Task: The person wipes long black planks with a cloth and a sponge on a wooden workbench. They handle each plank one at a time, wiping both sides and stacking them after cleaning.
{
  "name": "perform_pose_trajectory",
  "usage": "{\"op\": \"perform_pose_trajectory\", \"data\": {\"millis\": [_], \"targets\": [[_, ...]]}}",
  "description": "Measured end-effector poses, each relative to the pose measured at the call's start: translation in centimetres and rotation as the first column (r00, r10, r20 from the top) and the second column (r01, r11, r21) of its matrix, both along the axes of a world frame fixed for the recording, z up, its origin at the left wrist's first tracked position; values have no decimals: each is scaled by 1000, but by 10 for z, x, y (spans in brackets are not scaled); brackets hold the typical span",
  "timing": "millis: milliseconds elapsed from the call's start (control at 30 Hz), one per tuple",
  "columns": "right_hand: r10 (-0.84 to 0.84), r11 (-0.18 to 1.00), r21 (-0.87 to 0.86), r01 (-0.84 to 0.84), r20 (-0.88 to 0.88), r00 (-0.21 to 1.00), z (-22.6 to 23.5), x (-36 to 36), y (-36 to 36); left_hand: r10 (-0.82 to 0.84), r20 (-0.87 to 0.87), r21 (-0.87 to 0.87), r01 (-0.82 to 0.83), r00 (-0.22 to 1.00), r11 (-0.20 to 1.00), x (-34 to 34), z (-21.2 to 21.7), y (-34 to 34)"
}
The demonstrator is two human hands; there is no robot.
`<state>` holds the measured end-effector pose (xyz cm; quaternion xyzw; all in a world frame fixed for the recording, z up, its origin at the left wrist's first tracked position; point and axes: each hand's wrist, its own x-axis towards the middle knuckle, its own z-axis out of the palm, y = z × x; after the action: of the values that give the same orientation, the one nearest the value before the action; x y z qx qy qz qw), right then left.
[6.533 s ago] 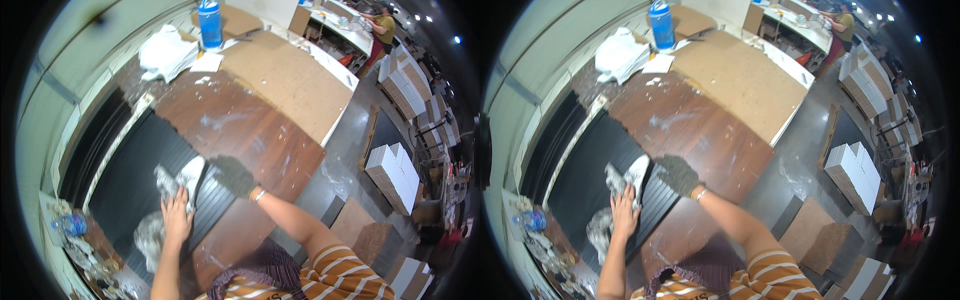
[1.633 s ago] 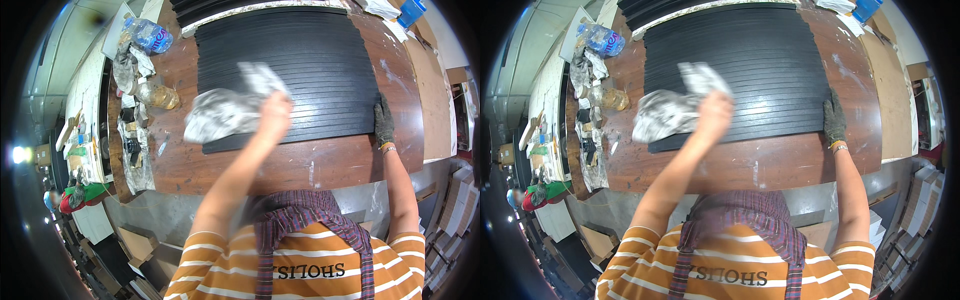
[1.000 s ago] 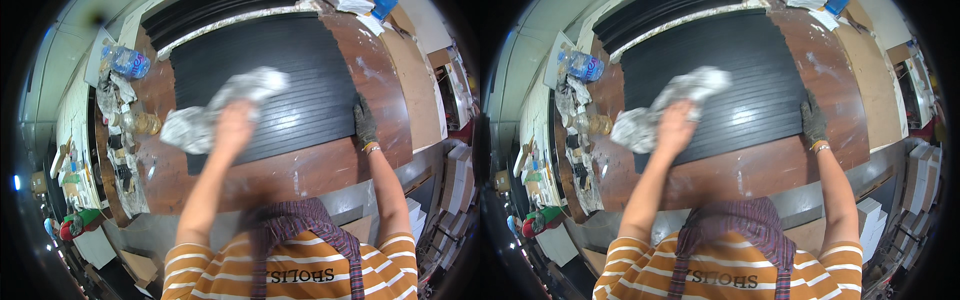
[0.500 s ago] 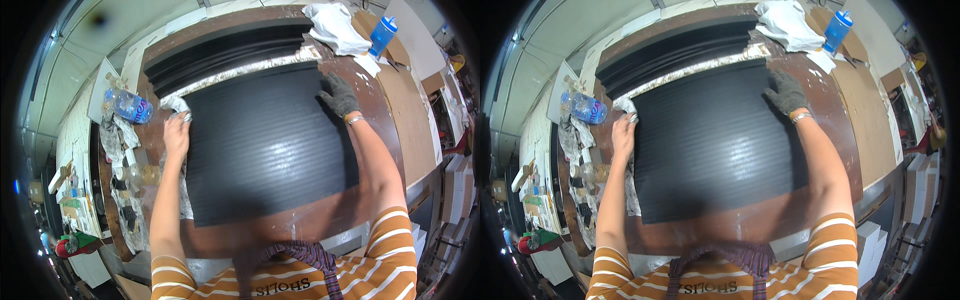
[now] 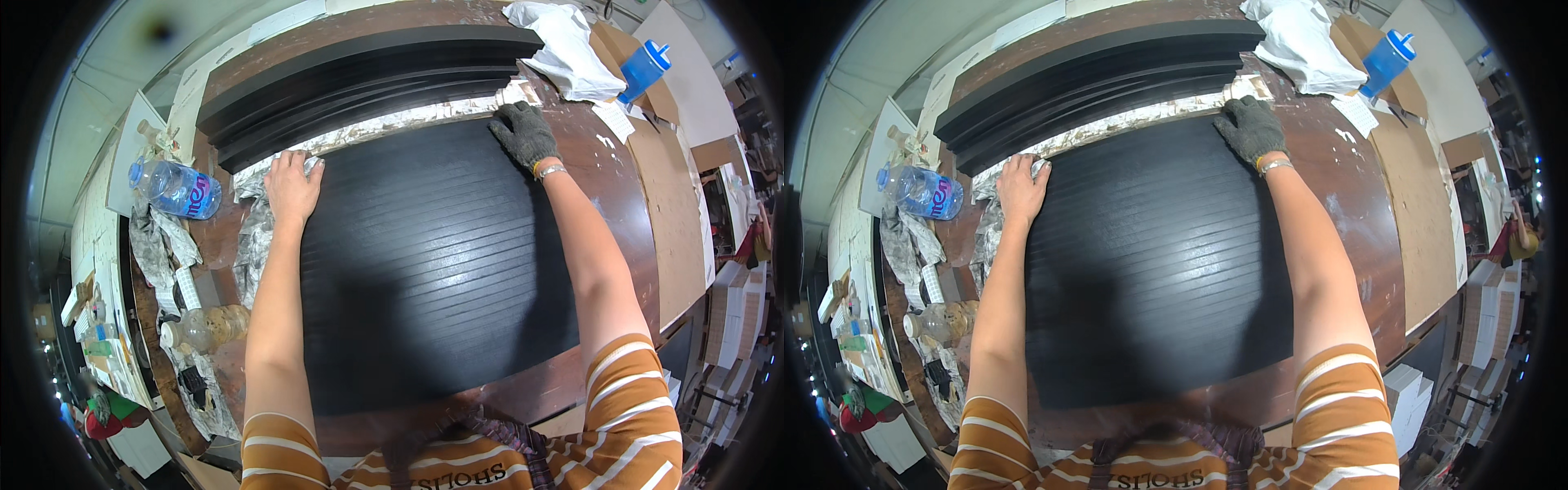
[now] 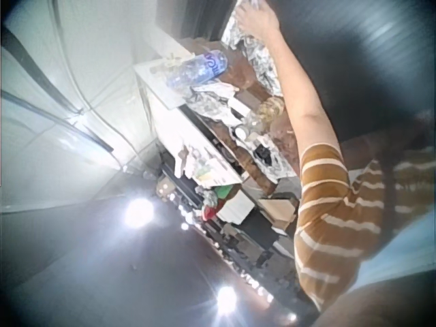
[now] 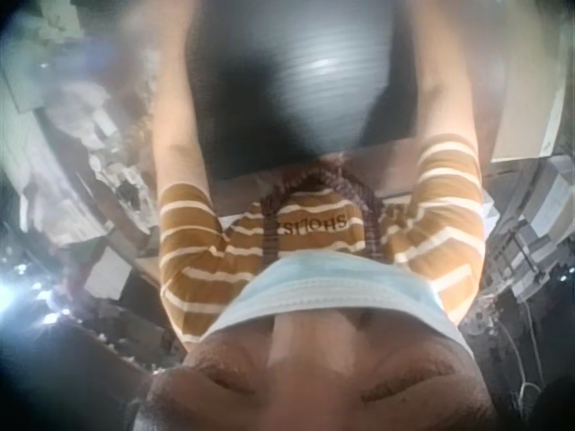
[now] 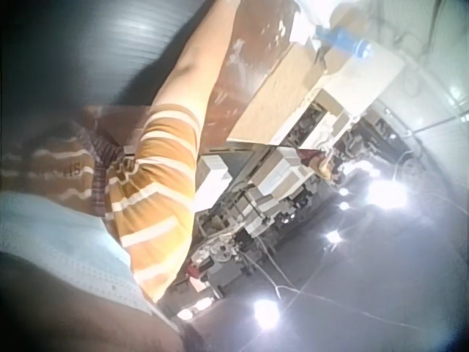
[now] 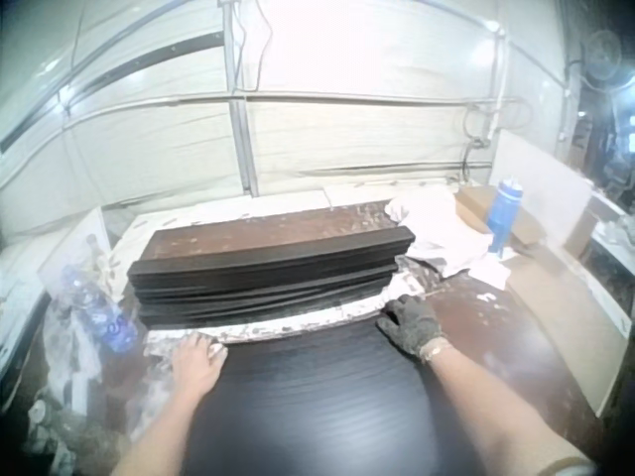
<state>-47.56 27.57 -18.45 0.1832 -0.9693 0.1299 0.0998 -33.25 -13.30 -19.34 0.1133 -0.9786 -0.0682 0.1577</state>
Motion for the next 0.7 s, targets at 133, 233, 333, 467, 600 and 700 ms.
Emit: {"op": "perform_pose_trajectory", "data": {"millis": [133, 233, 333, 467, 600, 700], "targets": [[-19, 1000, 23, 19, 11, 1000, 4, 11, 2, 19, 42, -35, -18, 999, 999, 12, 9, 10], [-12, 1000, 28, 12, -2, 1000, 6, 35, 12, 37, 78, -60, -32, 996, 998, 33, 10, 21], [-9, 1000, 13, 9, 13, 1000, 7, 70, 25, 12, 21, -83, -10, 1000, 996, 64, 1, 34], [12, 1000, -20, -11, 49, 999, 16, 103, 40, -61, -19, -67, 59, 998, 996, 95, -6, 34], [-73, 996, -40, 84, 214, 974, 18, 90, 64, -64, -196, 68, 79, 978, 995, 115, 1, -14], [-20, 947, -286, 148, 407, 913, 1, 71, 90, 395, -18, 891, -165, 919, 424, 134, -3, -54]]}}
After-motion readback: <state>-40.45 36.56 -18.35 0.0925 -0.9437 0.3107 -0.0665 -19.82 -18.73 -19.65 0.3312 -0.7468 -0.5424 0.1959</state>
